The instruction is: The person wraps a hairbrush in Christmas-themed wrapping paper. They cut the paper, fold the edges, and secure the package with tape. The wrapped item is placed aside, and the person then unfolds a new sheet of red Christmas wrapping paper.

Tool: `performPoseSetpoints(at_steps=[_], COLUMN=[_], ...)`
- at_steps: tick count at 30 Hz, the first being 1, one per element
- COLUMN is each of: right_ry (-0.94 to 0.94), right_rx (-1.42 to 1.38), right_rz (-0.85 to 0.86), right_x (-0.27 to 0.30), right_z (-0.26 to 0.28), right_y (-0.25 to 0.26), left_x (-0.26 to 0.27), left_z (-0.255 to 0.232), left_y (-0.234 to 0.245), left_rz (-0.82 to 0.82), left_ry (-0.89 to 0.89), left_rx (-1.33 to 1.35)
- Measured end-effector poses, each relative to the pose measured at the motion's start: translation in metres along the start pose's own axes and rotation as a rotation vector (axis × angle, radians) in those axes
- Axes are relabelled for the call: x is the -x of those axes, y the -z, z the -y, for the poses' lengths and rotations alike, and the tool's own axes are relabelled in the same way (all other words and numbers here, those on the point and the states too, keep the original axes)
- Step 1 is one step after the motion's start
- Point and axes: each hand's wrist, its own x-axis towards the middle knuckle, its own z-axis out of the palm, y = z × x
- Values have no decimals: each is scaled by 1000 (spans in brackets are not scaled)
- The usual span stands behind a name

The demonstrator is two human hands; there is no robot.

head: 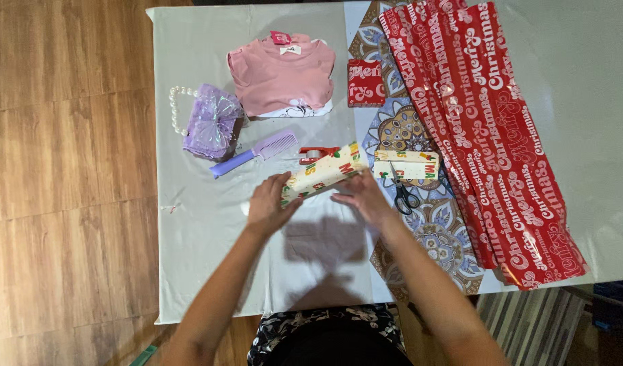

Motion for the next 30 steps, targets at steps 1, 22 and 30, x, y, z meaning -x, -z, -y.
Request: performPoseSetpoints(at_steps=[1, 22, 30], right_ry=[18, 418, 314], right_rx=[-52, 246, -209], right_rz=[10, 144, -102], right_x=[7, 4, 34], right_z=[-2, 31, 33], right_y=[-7, -16, -43], left_x=[1, -51, -35], left_z=[-9, -93, -148], left_y=[-7, 46, 52], left_rz=[-12, -20, -340], left_ry=[32, 370, -109], left_rx=[36, 879, -27])
